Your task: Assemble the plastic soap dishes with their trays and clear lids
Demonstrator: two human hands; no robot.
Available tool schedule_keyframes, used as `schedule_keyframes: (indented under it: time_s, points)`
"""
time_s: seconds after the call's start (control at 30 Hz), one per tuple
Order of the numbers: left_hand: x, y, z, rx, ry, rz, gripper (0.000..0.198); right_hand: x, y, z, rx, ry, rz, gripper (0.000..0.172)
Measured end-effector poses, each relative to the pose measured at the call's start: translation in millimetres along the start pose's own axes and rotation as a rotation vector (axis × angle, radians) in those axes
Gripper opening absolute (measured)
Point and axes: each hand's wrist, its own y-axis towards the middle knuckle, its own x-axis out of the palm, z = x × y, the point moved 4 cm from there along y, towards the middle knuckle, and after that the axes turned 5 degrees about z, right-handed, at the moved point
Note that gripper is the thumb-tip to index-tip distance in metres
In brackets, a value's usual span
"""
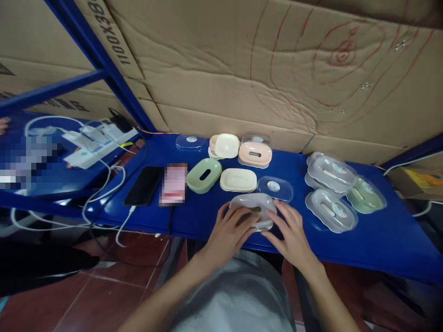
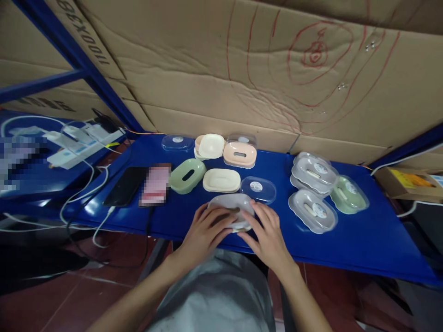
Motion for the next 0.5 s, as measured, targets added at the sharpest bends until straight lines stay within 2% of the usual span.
schedule_keyframes:
  time_s: [0.1, 0.3, 0.4, 0.5]
  points:
    - [8.5, -1, -3, 0.052, 0.033, -0.050, 0.036, 6, -3, 2, -0.054, -0.026, -0.130, 0.038]
    - [9.1, -14, -13, 0.117, 0.061, -0.094, 0.046, 13, -5, -1, -0.072, 0.002, -0.202, 0.034]
    - [4.8, -19, -15, 0.064, 0.019, -0.061, 0.044, 8, -1, 10, -0.057, 0.057, -0.208, 0.041]
    - [0.7, -21, -19, -0.045, -0.077, -0.045, 0.039, 4, 7, 36, 0.072, 0.007, -0.136, 0.050]
